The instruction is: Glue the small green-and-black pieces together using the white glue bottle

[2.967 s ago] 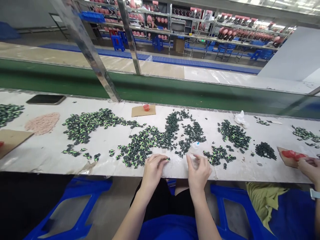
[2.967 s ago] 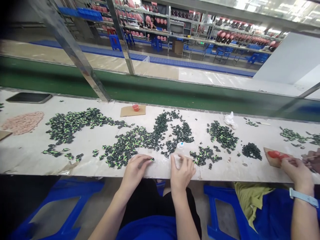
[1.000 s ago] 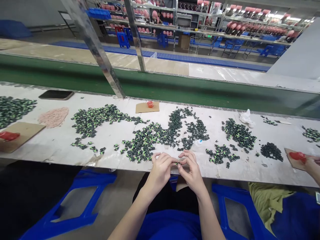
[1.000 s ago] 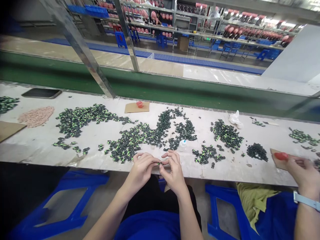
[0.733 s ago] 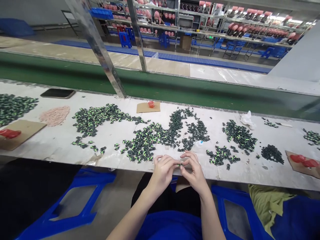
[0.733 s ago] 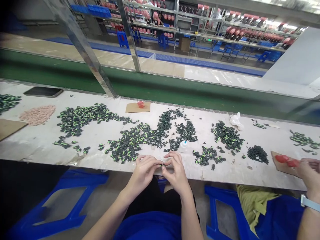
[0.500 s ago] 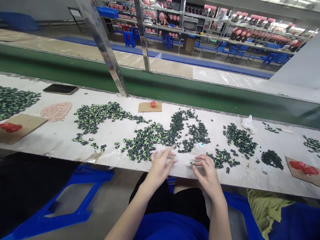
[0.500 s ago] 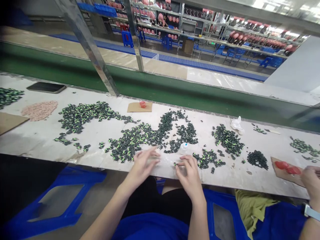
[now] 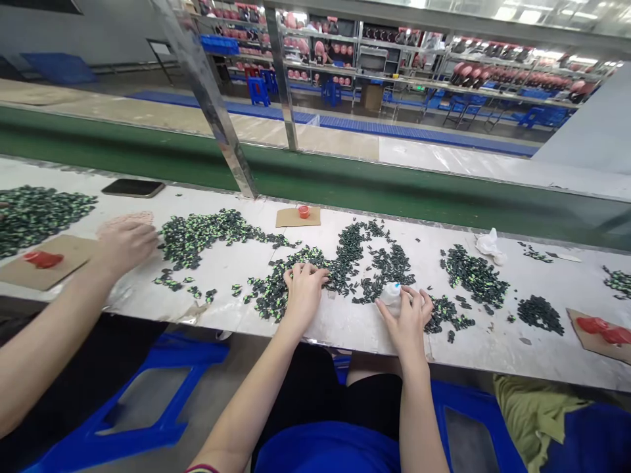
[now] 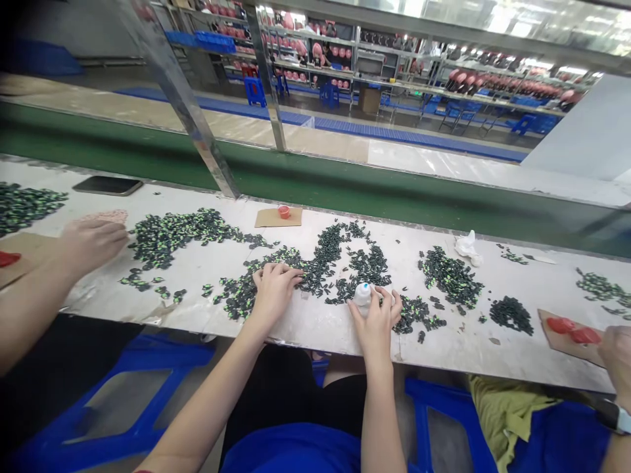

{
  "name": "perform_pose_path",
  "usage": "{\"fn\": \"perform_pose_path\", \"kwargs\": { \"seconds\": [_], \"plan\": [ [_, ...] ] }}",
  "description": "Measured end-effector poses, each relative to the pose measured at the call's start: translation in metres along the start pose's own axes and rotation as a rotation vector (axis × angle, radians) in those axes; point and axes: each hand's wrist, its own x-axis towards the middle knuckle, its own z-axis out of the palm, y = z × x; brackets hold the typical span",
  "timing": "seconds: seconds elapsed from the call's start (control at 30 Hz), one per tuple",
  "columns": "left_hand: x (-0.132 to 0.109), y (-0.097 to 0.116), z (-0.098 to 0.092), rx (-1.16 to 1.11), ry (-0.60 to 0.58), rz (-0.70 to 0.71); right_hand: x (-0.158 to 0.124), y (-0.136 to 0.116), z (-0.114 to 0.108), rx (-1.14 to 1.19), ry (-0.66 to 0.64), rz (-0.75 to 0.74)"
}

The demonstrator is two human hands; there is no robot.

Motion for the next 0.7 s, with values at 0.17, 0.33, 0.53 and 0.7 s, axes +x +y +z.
{"fn": "perform_pose_path", "kwargs": {
  "seconds": [0.17,0.33,0.53,0.7],
  "plan": [
    [0.006,-0.006,-0.005,0.017,-0.034,0.003,0.004,-0.006,-0.007,0.199,-0.009,0.015],
    [-0.006,-0.004,-0.007,-0.172,-0.077,0.045,-0.004,-0.014,-0.02,0.604,-0.314,0.197],
    [-0.046,0.015,0.004,-0.336,-0.194,0.062,-0.011,-0.014,-0.023,0.809,-0.256,0.269],
    [-0.061,0.02,0.007,-0.365,-0.228,-0.013,-0.017,-0.007,-0.017,0.953,-0.219,0.357]
  ]
}}
